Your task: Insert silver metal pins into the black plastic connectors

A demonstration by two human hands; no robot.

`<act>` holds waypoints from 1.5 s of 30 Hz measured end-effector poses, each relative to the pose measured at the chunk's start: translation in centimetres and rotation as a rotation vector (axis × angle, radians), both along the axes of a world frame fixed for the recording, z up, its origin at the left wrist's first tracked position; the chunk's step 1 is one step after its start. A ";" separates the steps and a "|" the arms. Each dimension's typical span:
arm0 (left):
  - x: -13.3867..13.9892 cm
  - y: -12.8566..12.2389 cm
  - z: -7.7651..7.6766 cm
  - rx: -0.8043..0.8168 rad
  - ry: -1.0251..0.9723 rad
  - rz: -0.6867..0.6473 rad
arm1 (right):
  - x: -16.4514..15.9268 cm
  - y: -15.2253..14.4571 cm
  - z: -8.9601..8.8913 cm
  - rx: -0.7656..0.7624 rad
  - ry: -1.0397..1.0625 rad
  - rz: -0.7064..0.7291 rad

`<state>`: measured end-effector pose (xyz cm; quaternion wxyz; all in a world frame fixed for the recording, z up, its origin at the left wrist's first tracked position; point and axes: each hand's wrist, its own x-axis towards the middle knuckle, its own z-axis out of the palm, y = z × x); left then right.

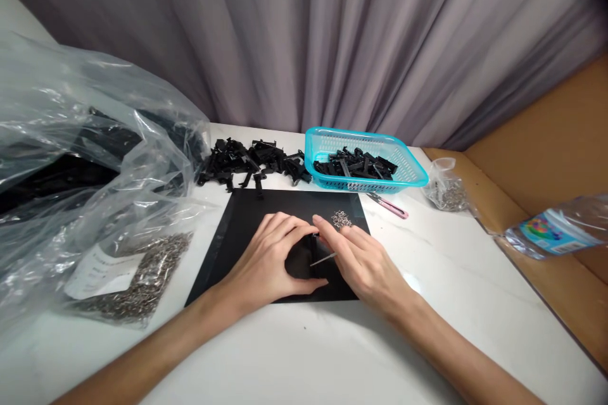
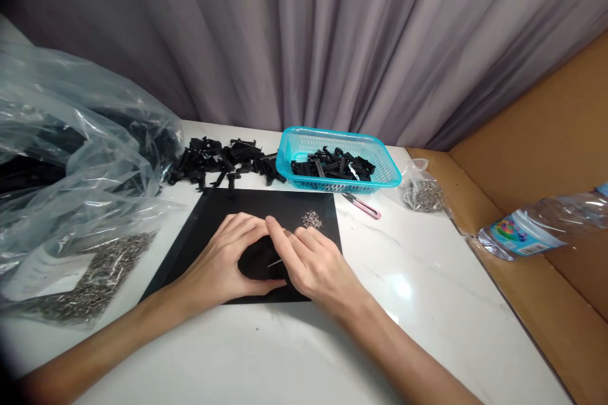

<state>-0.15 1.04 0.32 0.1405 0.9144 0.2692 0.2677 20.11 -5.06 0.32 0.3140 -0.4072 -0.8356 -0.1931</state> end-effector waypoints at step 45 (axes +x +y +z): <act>0.7 -0.2 -0.6 -0.156 0.024 0.062 | -2.2 -0.2 -2.6 -0.360 0.650 -0.175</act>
